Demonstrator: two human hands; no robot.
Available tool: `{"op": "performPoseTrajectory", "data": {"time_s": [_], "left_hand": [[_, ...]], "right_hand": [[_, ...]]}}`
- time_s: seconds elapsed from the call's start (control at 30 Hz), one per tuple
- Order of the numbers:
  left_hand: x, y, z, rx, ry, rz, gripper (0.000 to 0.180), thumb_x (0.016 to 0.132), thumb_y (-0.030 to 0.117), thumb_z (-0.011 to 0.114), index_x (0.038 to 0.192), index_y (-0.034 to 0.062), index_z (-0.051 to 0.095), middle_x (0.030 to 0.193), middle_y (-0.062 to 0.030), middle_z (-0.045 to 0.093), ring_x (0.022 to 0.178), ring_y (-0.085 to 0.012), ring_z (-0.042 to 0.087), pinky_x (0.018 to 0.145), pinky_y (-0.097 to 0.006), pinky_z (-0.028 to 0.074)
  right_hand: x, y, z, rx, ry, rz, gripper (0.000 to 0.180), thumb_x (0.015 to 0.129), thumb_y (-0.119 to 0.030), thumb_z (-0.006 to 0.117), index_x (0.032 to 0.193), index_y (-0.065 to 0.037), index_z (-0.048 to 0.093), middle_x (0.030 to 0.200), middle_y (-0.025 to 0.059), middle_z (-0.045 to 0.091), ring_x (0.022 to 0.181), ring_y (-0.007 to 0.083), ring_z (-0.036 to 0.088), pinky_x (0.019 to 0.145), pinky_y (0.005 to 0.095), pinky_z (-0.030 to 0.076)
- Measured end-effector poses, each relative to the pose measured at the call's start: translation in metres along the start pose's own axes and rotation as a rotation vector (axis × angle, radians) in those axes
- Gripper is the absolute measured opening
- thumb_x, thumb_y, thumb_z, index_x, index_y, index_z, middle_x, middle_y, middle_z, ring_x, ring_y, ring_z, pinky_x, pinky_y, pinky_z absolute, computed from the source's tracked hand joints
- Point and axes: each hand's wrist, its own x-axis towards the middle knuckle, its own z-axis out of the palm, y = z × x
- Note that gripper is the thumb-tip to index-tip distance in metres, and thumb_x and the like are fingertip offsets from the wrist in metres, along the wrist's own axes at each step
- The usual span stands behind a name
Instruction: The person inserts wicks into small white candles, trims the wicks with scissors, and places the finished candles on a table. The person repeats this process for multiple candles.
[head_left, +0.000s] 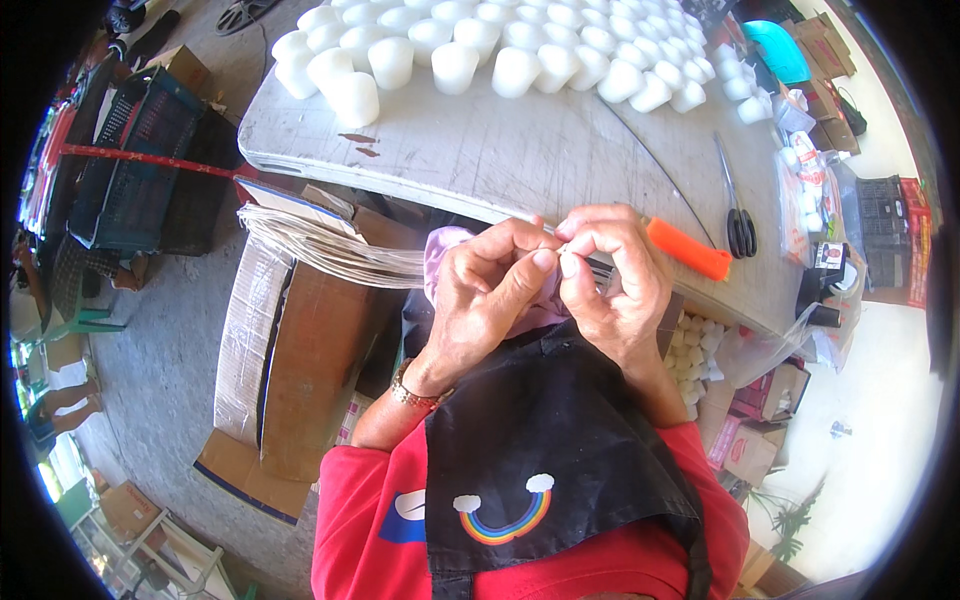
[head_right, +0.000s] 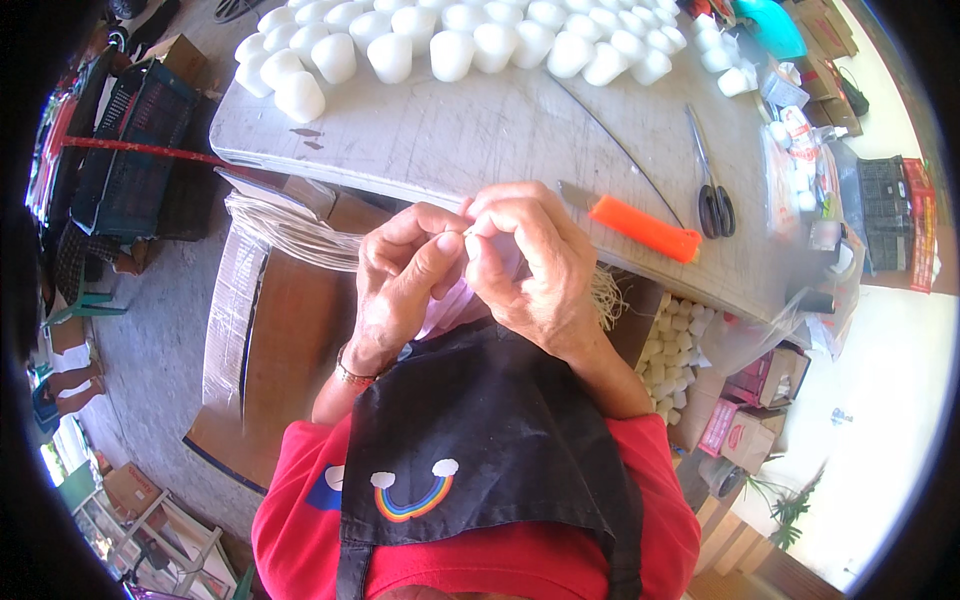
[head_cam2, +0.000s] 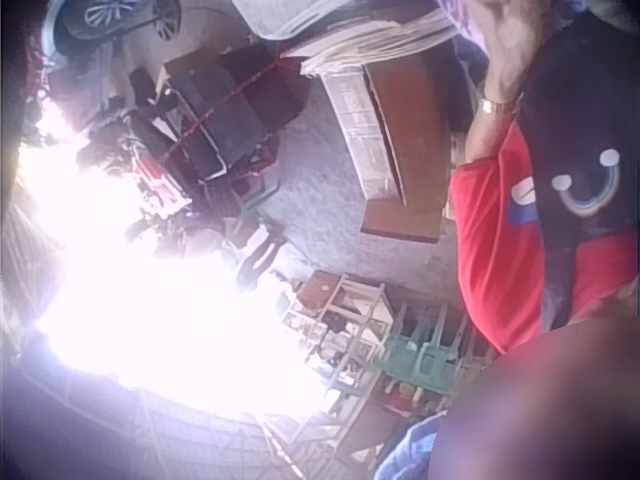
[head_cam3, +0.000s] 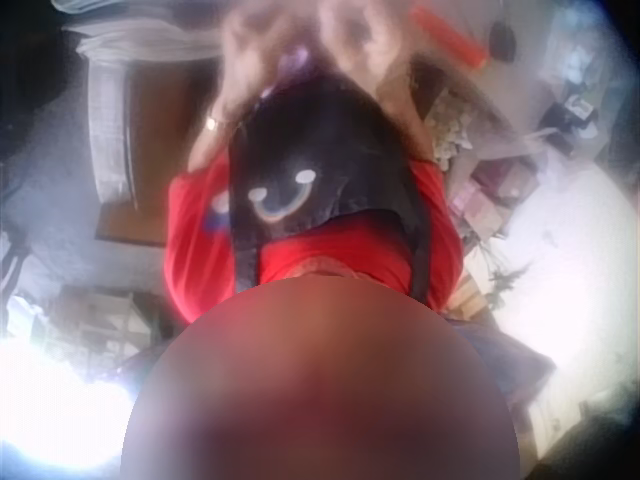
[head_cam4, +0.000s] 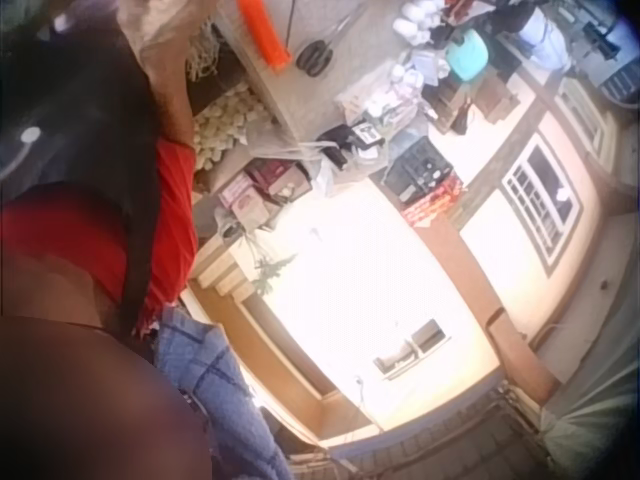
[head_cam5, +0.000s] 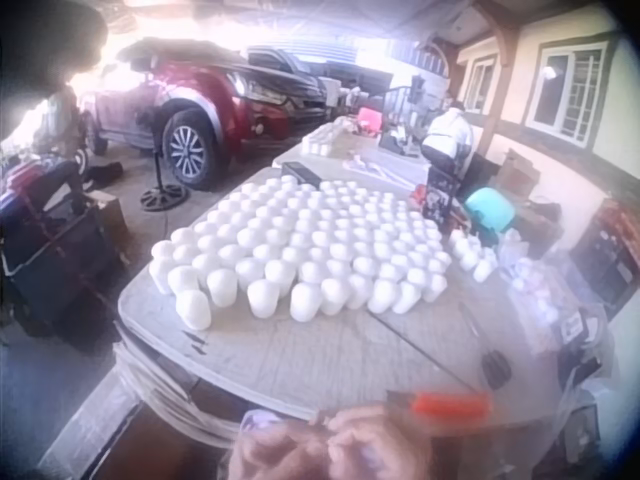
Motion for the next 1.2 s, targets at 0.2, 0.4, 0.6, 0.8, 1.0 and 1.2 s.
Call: {"op": "performPoseTrajectory", "data": {"time_s": [0.2, 0.4, 0.6, 0.8, 1.0, 1.2], "left_hand": [[0.0, 0.001, 0.0, 0.252, -0.014, 0.067, 0.006, 0.091, 0.004, 0.056, 0.095, 0.0, 0.057, 0.075, 0.0021, 0.057, 0.068, -0.003, 0.048, 0.063, -0.018, 0.041], [-0.001, 0.001, 0.002, 0.208, -0.014, 0.091, 0.006, 0.091, 0.005, 0.055, 0.095, 0.0001, 0.053, 0.076, -0.0002, 0.059, 0.071, -0.0046, 0.056, 0.061, -0.02, 0.042], [0.003, -0.003, -0.002, 0.365, 0.028, 0.181, 0.003, 0.089, 0.0, 0.056, 0.091, 0.0014, 0.054, 0.068, 0.0001, 0.058, 0.061, -0.0054, 0.052, 0.087, -0.029, 0.047], [0.01, -0.007, -0.004, 0.537, 0.113, 0.396, 0.007, 0.085, -0.005, 0.054, 0.086, 0.0014, 0.053, 0.057, -0.0014, 0.051, 0.05, -0.0082, 0.045, 0.106, -0.034, 0.038], [0.017, -0.002, -0.006, 0.641, 0.24, 0.39, 0.006, 0.084, -0.005, 0.056, 0.085, 0.0003, 0.054, 0.064, -0.0046, 0.053, 0.055, -0.0105, 0.047, 0.093, -0.032, 0.043], [0.013, 0.007, -0.007, 0.762, 0.26, 0.44, 0.009, 0.082, -0.005, 0.059, 0.088, 0.0015, 0.057, 0.069, -0.0097, 0.058, 0.056, -0.0184, 0.056, 0.056, -0.028, 0.045]], "right_hand": [[-0.006, 0.0, -0.002, 0.19, 0.021, 0.07, 0.008, 0.086, -0.002, 0.059, 0.089, -0.002, 0.051, 0.094, 0.012, 0.057, 0.077, 0.012, 0.052, 0.069, 0.0267, 0.047], [-0.013, -0.005, -0.001, 0.623, 0.031, 0.265, 0.008, 0.089, 0.002, 0.056, 0.089, 0.0, 0.048, 0.098, 0.0128, 0.06, 0.08, 0.0119, 0.057, 0.073, 0.0265, 0.049], [-0.015, -0.005, 0.001, 0.759, 0.002, 0.278, 0.009, 0.089, 0.004, 0.055, 0.088, 0.0, 0.047, 0.097, 0.0132, 0.059, 0.077, 0.0104, 0.054, 0.071, 0.0245, 0.048], [-0.02, -0.005, 0.003, 0.619, 0.016, 0.257, 0.011, 0.087, 0.004, 0.056, 0.088, -0.001, 0.046, 0.094, 0.0123, 0.058, 0.075, 0.0091, 0.053, 0.07, 0.0239, 0.048], [-0.02, -0.004, 0.009, 0.661, 0.037, 0.236, 0.013, 0.086, 0.006, 0.056, 0.089, -0.002, 0.047, 0.095, 0.0127, 0.058, 0.075, 0.0097, 0.054, 0.069, 0.0239, 0.048], [-0.005, 0.0, -0.013, 0.818, 0.078, 0.299, 0.012, 0.091, 0.0, 0.051, 0.103, -0.003, 0.053, 0.109, 0.0189, 0.06, 0.073, 0.0127, 0.058, 0.069, 0.0267, 0.049]]}}
